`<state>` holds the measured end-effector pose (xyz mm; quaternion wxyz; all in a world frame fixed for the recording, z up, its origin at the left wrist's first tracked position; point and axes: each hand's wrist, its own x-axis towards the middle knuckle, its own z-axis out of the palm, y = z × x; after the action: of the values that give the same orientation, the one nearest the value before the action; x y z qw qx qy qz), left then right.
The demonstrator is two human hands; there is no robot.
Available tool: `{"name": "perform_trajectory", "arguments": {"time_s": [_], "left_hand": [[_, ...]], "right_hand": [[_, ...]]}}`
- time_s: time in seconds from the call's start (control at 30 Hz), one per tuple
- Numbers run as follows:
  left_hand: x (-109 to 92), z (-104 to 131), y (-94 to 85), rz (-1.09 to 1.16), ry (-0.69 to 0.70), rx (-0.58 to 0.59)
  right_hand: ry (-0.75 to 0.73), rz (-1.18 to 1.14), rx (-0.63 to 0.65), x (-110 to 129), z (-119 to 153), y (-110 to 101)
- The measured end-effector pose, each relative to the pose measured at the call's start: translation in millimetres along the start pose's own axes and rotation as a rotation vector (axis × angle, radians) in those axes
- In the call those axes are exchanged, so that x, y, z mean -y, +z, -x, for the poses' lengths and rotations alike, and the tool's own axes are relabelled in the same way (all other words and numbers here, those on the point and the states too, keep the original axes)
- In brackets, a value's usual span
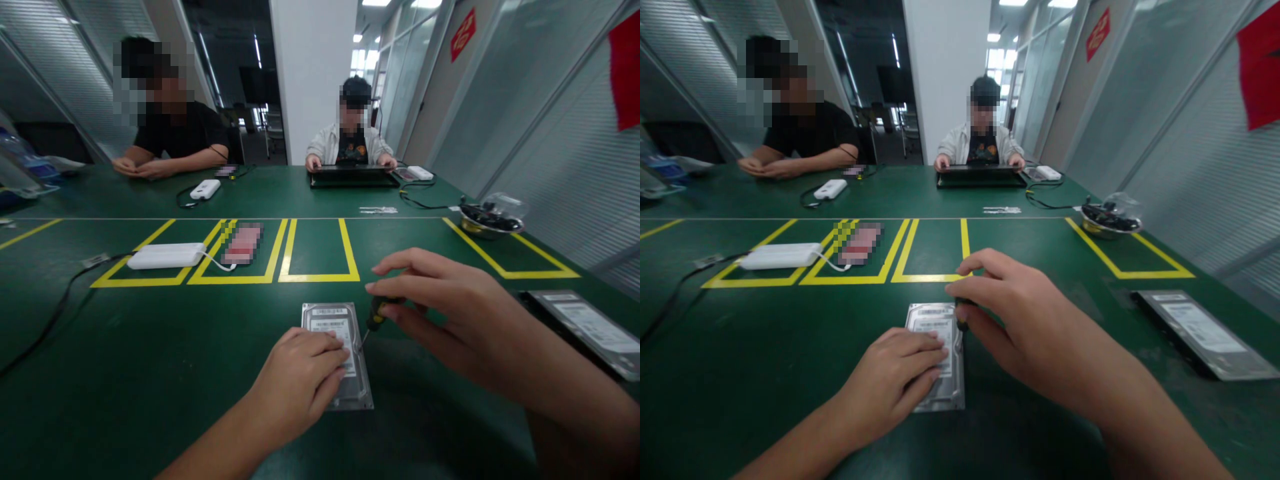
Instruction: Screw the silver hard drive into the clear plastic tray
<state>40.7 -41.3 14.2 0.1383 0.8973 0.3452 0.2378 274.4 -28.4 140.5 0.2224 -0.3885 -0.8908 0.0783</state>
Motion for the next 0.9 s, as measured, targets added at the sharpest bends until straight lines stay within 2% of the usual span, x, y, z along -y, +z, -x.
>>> {"name": "perform_trajectory", "arguments": {"time_s": [0.23, 0.5, 0.73, 0.9], "left_hand": [[-1, 0, -0.4, 0.004, -0.004, 0.007], [-1, -1, -1.2, 0.033, -0.030, 0.025], [-8, -28, -6.3, 0.056, -0.187, 0.076], [-8, -51, -10.3, 0.058, -0.220, 0.209]], "right_hand": [[0.038, 0.020, 0.048, 0, 1, -1], [0.003, -0.022, 0.071, 3, 1, -1], [-0.023, -0.040, 0.059, 1, 0, -1], [-0.033, -0.099, 0.101, 4, 1, -6]]}}
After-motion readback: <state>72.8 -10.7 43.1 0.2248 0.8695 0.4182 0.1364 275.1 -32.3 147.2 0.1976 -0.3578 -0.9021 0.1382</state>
